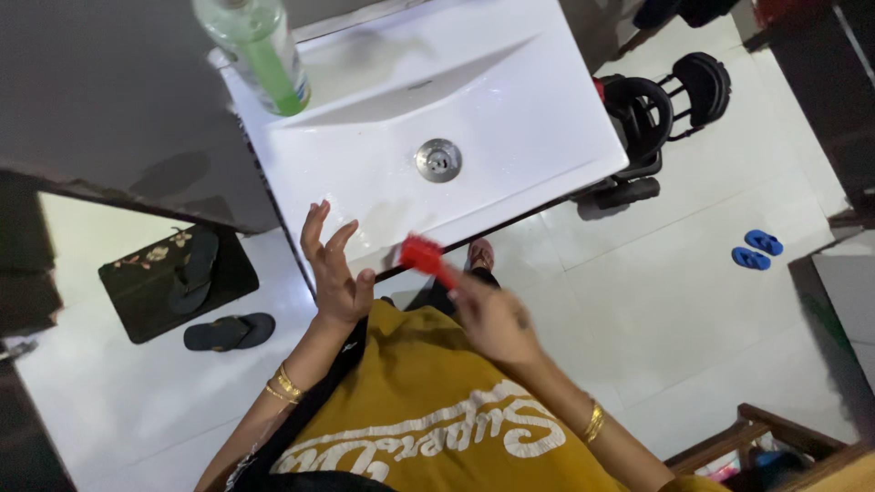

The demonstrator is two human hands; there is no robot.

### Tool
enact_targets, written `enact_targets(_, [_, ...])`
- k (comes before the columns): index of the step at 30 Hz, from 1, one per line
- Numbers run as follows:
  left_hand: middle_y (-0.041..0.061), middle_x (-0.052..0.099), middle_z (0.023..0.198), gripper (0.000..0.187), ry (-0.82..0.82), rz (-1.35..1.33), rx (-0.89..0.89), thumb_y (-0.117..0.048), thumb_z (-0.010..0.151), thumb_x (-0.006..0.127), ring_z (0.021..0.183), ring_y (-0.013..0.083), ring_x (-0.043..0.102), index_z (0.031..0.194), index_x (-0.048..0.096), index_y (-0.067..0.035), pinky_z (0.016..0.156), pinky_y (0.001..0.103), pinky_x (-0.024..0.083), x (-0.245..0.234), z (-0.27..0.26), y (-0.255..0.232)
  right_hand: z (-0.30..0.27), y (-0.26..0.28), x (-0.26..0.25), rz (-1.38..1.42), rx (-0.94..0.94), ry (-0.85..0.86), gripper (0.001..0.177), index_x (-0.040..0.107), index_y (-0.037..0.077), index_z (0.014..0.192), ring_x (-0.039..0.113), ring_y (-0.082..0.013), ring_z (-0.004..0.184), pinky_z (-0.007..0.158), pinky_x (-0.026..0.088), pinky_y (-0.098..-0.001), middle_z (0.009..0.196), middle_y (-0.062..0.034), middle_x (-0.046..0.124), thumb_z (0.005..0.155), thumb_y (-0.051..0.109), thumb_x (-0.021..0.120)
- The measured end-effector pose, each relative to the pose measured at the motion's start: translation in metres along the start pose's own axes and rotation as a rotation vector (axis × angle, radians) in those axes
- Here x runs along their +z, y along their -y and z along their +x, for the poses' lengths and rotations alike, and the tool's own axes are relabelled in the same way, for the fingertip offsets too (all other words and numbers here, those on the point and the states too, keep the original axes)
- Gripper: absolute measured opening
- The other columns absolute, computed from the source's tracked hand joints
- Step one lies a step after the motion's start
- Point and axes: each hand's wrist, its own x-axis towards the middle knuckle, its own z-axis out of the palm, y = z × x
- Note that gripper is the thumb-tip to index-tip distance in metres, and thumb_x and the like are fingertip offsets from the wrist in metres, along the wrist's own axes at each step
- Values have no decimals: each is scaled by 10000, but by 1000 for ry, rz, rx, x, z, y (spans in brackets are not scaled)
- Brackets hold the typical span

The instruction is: The person scrubs a white bathroom sink using a red brush and green liquid soap. They apply the soap to the sink basin and scrub the surface, the drain, and the faucet. The person then rinses the sink and the brush with water from the tap.

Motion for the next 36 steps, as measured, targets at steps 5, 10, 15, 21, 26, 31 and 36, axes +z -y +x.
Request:
enact_targets(5, [224,344,1576,581,50,55,-47,-550,1081,408,1546,439,241,1328,582,-53,1270,601,246,-1,-2,-1,38,-84,-74,-61,101,-237,344,710,214,1299,688,-225,632,616,535,-388,808,-142,734,959,246,673])
enact_targets(10, [218,392,1545,513,162,156,6,-500,1032,508,1510,434,295,1246,653,-57,1230,596,245,2,2,-2,50,-114,-161,-361,-54,-333,475,677,150,1364,670,-288,697,609,535,-404,832,-165,721,923,298,769])
enact_targets(15, [234,418,1503,433,223,185,-15,-400,992,635,1479,450,329,1222,662,-34,1210,580,261,2,5,-7,71,-105,-214,-902,-144,-78,408,685,140,1312,550,-108,437,425,464,-259,602,-34,678,964,353,685])
enact_targets(21, [228,431,1497,397,200,190,-40,-341,971,676,1472,447,358,1220,658,-31,1212,553,281,3,3,-8,98,-111,-259,-754,-97,-213,254,762,160,1211,368,-36,385,390,335,-231,607,49,546,1057,311,627])
enact_targets(26, [240,410,1510,402,197,211,-82,-329,949,695,1465,452,346,1203,667,-19,1153,536,368,5,2,-8,121,-104,-300,-1134,86,10,310,734,261,1308,444,-127,434,465,419,-302,580,-77,640,1102,390,543])
enact_targets(31, [248,381,1528,416,119,217,-198,-363,1001,630,1470,469,323,1224,649,-12,1053,501,473,10,-2,-8,171,-93,-287,-577,45,327,418,740,215,1290,685,-229,1025,891,518,-418,1165,-87,765,998,423,524])
enact_targets(36, [212,367,1549,479,-145,260,-286,-435,1109,460,1514,408,341,1298,598,-17,1201,551,403,20,-5,-11,232,-64,-164,-390,-234,770,439,702,154,1294,681,-258,1144,1034,496,-377,1263,-86,738,953,402,578])
